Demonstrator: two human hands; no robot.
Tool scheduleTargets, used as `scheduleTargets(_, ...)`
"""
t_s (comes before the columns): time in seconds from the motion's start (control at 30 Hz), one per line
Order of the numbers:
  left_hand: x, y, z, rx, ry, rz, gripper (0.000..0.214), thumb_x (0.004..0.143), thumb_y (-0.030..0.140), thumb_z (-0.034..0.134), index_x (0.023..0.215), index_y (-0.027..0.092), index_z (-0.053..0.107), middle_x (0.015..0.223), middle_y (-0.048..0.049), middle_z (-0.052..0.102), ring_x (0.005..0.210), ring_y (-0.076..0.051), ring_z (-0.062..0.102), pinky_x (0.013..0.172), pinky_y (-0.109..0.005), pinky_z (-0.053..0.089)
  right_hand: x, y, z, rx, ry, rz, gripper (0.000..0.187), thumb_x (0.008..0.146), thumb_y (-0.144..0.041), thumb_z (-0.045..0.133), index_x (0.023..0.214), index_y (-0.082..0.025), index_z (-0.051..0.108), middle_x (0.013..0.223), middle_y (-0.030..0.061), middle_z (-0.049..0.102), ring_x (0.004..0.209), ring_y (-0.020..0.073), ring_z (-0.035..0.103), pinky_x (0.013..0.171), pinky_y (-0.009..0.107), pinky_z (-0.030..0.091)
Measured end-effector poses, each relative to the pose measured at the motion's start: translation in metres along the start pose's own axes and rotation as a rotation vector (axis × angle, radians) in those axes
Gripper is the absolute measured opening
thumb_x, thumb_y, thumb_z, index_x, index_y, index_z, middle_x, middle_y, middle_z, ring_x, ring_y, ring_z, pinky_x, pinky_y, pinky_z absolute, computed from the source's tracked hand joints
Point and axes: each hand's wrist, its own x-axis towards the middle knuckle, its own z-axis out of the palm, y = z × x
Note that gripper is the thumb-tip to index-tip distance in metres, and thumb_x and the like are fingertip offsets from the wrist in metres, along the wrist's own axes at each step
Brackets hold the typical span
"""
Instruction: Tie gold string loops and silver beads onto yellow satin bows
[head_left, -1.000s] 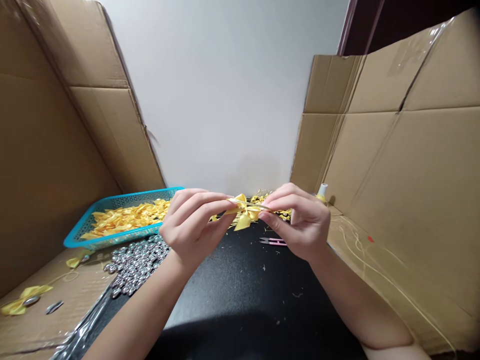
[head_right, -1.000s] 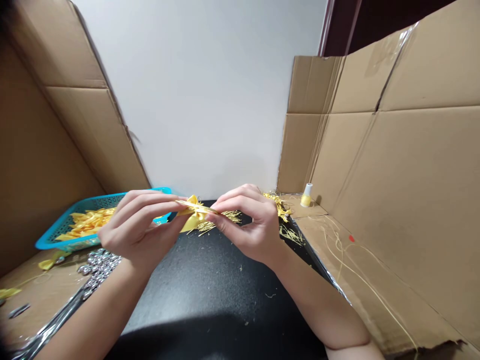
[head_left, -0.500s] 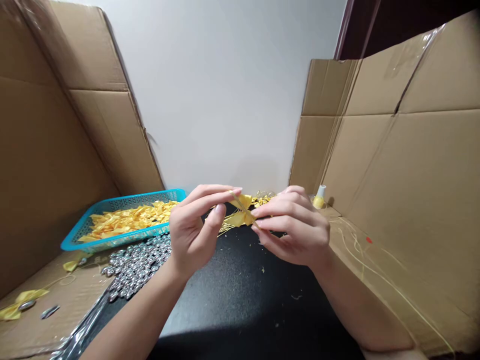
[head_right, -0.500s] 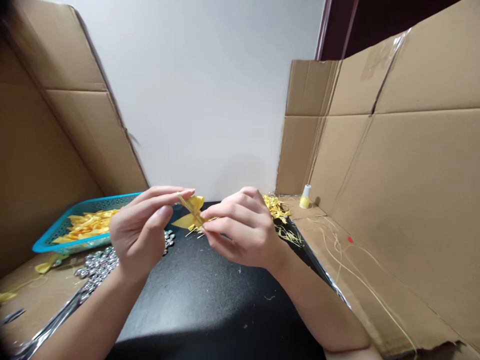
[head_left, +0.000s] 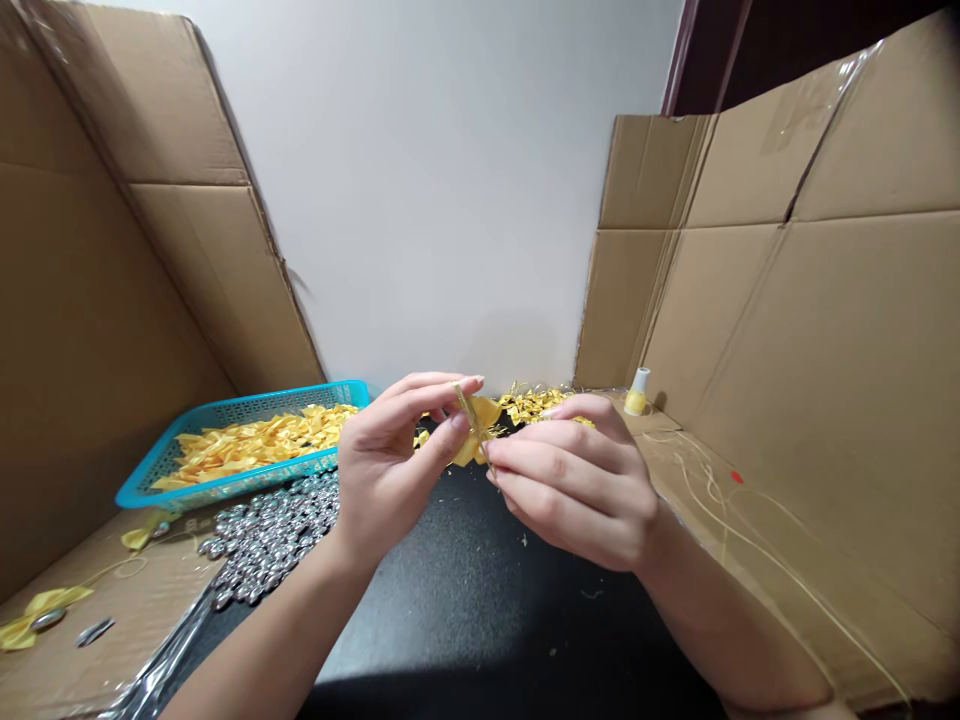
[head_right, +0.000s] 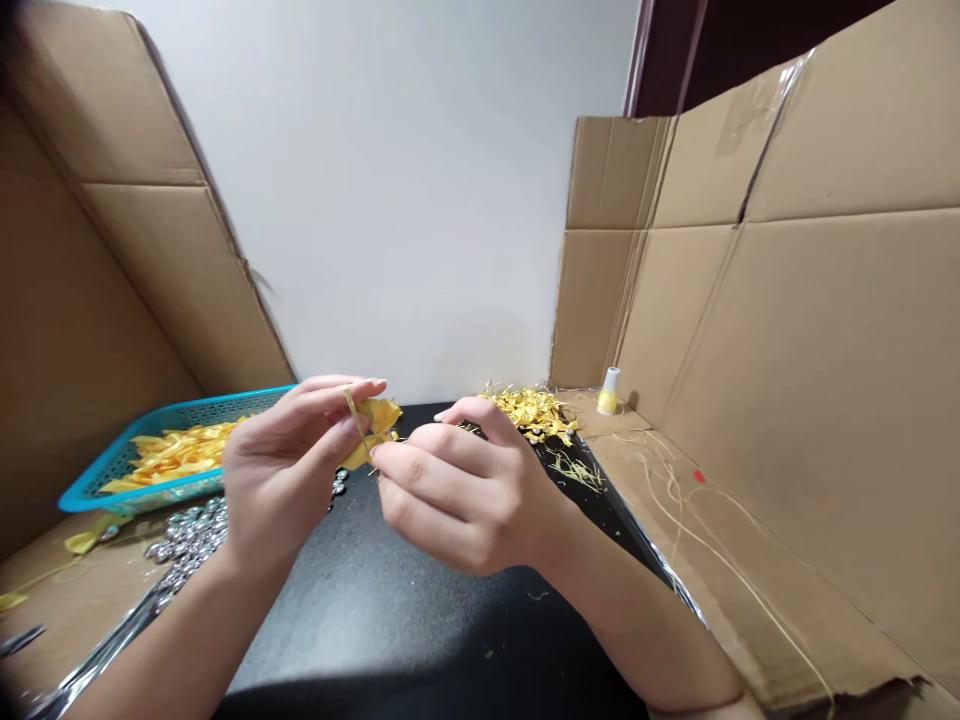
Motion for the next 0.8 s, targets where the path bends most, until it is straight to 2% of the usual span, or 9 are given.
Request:
scheduleTargets(0.13,0.000,0.001,0.002,-0.025,0.010,-0.028,0.022,0.082,0.014,0.067,0.095,0.030,0.074,0.098,-0.0009,0.073,0.086,-0.011,0.065,0.071,-0.021,0.052,-0.001,-0.001,0.000,0.010,-0.010,0.007,0.015,0.082,-0.009,0.062,0.073,-0.021,0.059,0.087,-0.0026,0.074,0.074,0.0094,0.064,0.081,0.030,0.046)
scheduleTargets(0.23,0.000,0.004,0.003,-0.018,0.031,-0.038,0.017,0.081,0.016,0.068,0.092,0.028,0.075,0.094,-0.0014,0.073,0.080,-0.011,0.065,0.067,-0.021,0.053,-0.002,0.000,0.001,0.064,-0.011,0.065,0.014,0.083,-0.009,0.061,0.078,-0.021,0.058,0.087,-0.0021,0.074,0.071,0.0099,0.063,0.080,0.030,0.046)
scheduleTargets(0.43,0.000,0.008,0.004,0.034,0.096,-0.103,0.010,0.078,0.018,0.071,0.083,0.025,0.076,0.084,-0.0016,0.073,0.071,-0.011,0.064,0.063,-0.023,0.053,-0.003,0.007,0.005,0.413,0.015,0.291,0.012,0.090,-0.011,0.052,0.091,-0.023,0.053,0.085,-0.0011,0.072,0.074,0.0102,0.066,0.075,0.031,0.047)
scheduleTargets(0.63,-0.001,0.008,0.003,0.036,0.146,-0.133,0.012,0.077,0.015,0.071,0.078,0.026,0.076,0.080,0.0007,0.073,0.071,-0.010,0.066,0.060,-0.020,0.051,-0.008,0.008,0.013,0.660,0.102,0.480,0.013,0.086,-0.012,0.061,0.090,-0.023,0.055,0.083,0.0008,0.069,0.077,0.0136,0.066,0.072,0.033,0.051)
scheduleTargets(0.8,-0.001,0.010,0.002,0.065,0.144,-0.185,0.009,0.076,0.018,0.072,0.078,0.025,0.076,0.078,0.0005,0.073,0.067,-0.008,0.063,0.057,-0.018,0.049,-0.012,0.004,0.017,0.810,0.164,0.632,0.012,0.086,-0.012,0.062,0.089,-0.023,0.057,0.087,0.0007,0.067,0.076,0.0114,0.065,0.063,0.027,0.055)
